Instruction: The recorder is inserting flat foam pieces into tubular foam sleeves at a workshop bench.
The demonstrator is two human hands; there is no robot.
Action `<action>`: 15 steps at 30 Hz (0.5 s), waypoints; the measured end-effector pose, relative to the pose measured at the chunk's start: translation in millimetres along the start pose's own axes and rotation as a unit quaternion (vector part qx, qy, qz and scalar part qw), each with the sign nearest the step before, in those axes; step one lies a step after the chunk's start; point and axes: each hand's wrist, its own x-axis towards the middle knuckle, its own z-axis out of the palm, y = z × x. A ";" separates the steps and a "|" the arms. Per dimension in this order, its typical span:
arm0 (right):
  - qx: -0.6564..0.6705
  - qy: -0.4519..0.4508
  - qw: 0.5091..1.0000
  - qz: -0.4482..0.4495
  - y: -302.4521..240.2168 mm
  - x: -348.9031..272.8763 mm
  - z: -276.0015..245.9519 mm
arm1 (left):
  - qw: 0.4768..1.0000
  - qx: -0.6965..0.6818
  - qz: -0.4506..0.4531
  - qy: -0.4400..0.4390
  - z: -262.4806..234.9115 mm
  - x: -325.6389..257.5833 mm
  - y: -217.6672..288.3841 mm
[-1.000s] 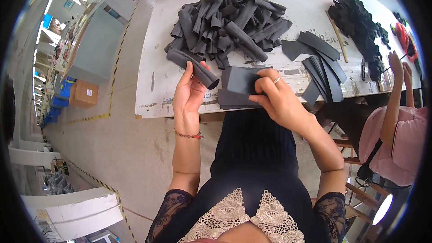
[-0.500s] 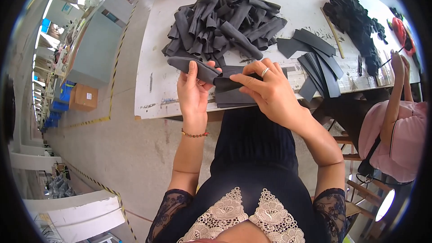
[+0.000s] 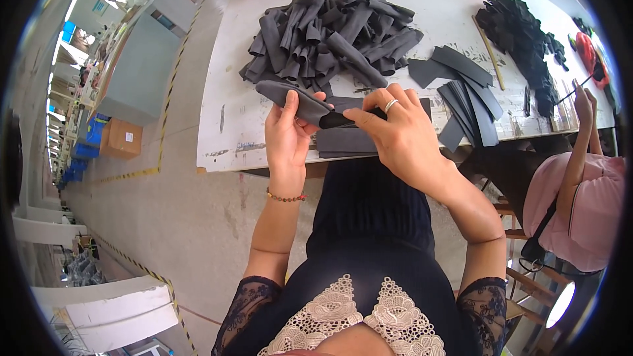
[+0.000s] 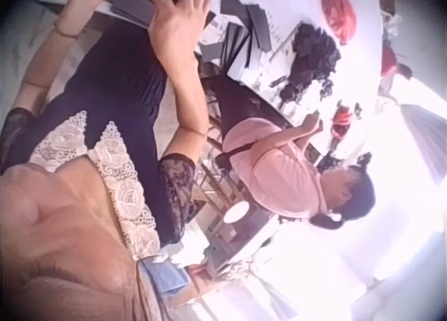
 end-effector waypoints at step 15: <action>-0.156 0.119 0.979 -0.061 -12.7 -2.4 18.5 | 0.994 -0.009 0.108 0.015 26.7 -27.6 -2.9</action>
